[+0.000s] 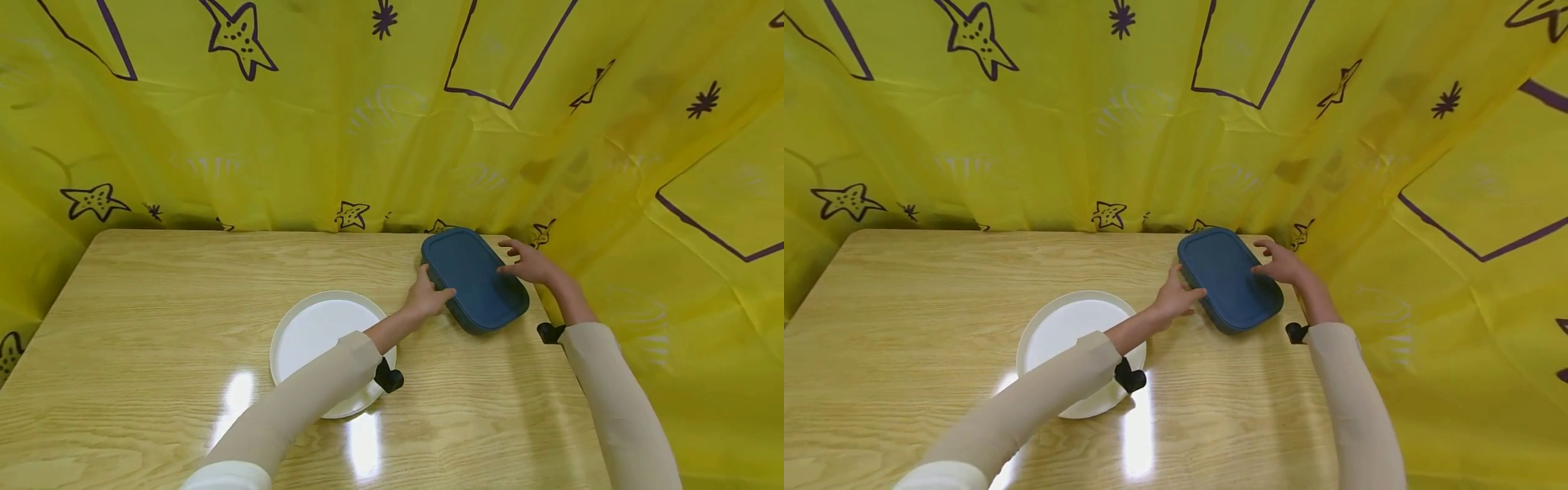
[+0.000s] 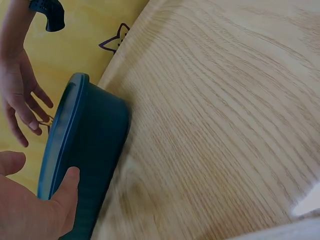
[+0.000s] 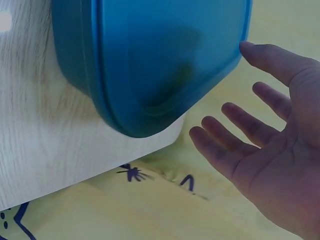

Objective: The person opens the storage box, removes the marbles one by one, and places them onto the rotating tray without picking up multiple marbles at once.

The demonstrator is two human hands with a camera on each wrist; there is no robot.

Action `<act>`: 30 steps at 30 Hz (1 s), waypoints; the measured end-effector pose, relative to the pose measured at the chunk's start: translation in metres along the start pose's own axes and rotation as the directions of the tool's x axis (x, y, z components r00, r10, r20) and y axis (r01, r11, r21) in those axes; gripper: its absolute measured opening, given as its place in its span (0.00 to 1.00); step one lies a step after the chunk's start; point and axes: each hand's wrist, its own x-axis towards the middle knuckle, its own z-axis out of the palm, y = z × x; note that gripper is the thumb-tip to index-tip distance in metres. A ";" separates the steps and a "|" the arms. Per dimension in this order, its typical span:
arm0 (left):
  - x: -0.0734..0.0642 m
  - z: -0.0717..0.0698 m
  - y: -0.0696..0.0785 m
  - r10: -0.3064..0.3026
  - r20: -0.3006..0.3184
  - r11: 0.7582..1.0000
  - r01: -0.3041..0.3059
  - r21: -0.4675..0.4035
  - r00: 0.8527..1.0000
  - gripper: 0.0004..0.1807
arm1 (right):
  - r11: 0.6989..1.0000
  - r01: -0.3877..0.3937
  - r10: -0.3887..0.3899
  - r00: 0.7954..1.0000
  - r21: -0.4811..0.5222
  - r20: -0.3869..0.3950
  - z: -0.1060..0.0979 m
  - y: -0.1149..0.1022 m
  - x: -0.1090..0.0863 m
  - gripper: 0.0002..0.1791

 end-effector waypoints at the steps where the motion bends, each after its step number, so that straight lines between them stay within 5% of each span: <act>1: 0.002 0.003 -0.001 -0.011 -0.009 1.000 0.011 -0.018 1.000 0.47 | 1.000 -0.005 0.005 1.000 0.000 0.005 0.000 0.002 0.002 0.39; 13: 0.013 0.018 -0.001 -0.130 -0.057 0.987 0.123 -0.105 0.990 0.51 | 0.988 -0.112 0.096 0.985 0.104 0.144 0.002 0.018 0.015 0.42; 24: 0.016 0.025 -0.009 -0.167 -0.044 0.976 0.158 -0.151 0.985 0.53 | 0.979 -0.117 0.086 0.980 0.167 0.181 0.009 0.027 0.023 0.45; 30: 0.020 0.023 -0.014 -0.160 -0.050 0.977 0.150 -0.154 0.986 0.54 | 0.953 -0.201 0.143 0.957 0.224 0.252 0.011 0.032 0.022 0.47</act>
